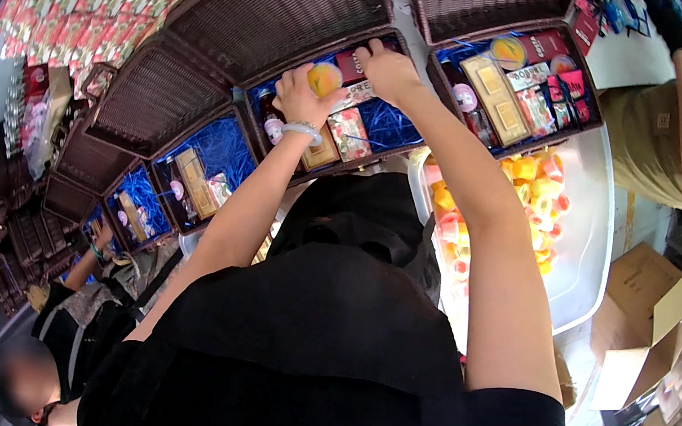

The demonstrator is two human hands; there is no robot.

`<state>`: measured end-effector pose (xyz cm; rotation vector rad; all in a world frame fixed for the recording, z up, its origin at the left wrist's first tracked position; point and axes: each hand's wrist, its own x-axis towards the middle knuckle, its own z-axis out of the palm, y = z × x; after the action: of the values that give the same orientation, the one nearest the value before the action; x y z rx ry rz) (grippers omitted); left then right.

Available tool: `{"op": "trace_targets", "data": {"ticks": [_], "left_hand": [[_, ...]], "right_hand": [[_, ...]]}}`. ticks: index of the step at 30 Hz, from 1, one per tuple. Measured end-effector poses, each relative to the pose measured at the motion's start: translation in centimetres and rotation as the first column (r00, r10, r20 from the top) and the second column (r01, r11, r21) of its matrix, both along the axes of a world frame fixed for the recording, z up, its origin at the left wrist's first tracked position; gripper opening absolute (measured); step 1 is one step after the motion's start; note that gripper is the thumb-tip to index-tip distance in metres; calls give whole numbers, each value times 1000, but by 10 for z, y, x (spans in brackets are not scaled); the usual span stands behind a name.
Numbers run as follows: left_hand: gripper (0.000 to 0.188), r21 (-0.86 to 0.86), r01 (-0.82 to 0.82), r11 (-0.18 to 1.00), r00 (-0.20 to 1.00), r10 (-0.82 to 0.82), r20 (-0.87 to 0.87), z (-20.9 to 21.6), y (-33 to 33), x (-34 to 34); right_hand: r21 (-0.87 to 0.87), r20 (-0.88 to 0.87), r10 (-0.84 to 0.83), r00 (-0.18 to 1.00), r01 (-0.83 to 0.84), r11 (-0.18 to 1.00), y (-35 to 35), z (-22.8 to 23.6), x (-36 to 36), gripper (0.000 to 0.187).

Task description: The person assembles gift baskets by placing various items into wicker hampers lined with blue shredded paper. They arrange small boxes, a round container, and a wrapped pink gift inside the baskets. The person also handles a large tub of colorful wrapped candies and stacks completed baskets.

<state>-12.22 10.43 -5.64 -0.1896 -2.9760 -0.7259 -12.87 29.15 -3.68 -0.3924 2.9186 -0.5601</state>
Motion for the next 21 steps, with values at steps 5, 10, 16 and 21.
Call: {"op": "trace_targets", "data": {"ticks": [5,10,16,21], "left_hand": [[75,-92,-38,995,994,47,95,13,6,4],[79,-235,72,969,997,-76,-9,28,20,14],[65,-362,590,722,789,-611,66,16,18,20],[66,-426,607,671,768,-633,99,6,17,19]], "right_hand": [[-167,-80,-60,995,46,985,-1,-13,3,34],[-233,-37,-96,995,85,969,8,-22,6,36],[-756,205,-377,903,390,525,65,59,117,28],[-274,862,-360,357,925,262,128,-29,299,13]]}}
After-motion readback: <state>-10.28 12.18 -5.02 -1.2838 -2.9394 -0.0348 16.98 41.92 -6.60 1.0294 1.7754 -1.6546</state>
